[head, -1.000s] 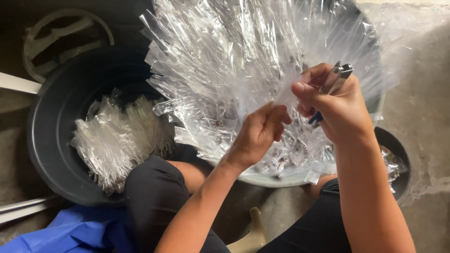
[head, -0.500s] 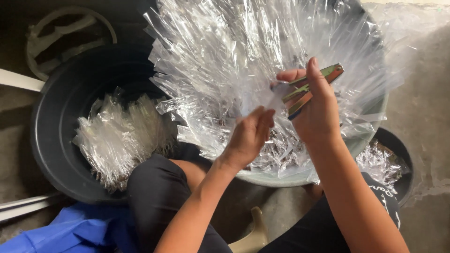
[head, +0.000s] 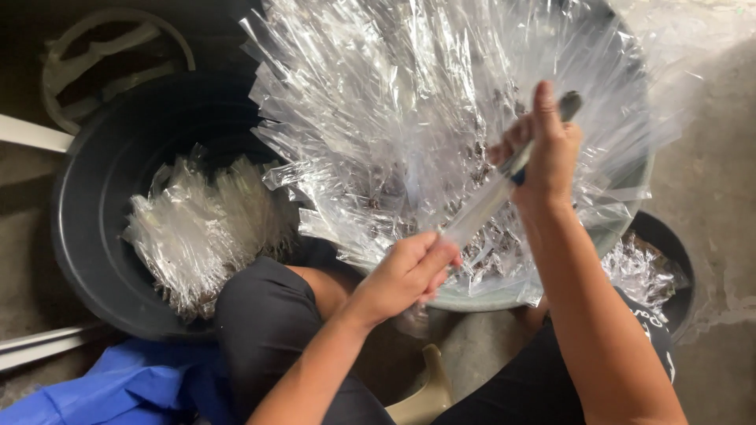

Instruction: Manually packing small items into plastic bags and sealing them with a stapler

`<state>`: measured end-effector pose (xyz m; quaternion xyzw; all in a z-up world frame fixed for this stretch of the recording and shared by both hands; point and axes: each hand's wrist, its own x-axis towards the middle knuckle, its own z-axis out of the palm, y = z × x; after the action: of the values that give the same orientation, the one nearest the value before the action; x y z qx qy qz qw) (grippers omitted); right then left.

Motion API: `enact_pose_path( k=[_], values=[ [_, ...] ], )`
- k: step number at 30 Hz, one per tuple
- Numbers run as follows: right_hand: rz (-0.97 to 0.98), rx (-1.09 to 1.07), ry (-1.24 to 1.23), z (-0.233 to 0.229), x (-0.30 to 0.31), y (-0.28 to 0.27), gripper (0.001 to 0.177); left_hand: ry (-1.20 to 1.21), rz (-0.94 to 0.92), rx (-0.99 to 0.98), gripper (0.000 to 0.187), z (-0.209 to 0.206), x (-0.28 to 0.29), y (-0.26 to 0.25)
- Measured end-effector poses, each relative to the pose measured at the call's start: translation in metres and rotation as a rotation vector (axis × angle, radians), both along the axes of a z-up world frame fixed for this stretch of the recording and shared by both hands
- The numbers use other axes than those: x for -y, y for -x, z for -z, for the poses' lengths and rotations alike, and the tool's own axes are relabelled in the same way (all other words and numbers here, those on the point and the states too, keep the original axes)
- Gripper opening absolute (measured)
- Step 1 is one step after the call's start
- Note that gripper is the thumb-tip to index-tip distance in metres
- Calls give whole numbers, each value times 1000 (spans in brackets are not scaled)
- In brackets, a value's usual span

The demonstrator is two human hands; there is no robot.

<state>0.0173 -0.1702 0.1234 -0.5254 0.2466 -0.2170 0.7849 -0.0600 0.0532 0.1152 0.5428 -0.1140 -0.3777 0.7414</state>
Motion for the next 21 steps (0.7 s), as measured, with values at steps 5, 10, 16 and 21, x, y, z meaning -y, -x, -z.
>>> enact_pose_path(
  k=[5,10,16,21],
  values=[
    [-31,-40,-45,-8,8,6,53,-150,-186,32,17,-6,-90,-18],
    [-142,-70,41,-10,39,14,32,-594,-852,314,26,65,-235,-53],
    [-220,-192,552,50,5,9,27,-1712,-592,373,71,236,-293,-50],
    [-327,-308,824,87,-41,-16,32,-1755,-167,169,95,331,-278,-45]
  ],
)
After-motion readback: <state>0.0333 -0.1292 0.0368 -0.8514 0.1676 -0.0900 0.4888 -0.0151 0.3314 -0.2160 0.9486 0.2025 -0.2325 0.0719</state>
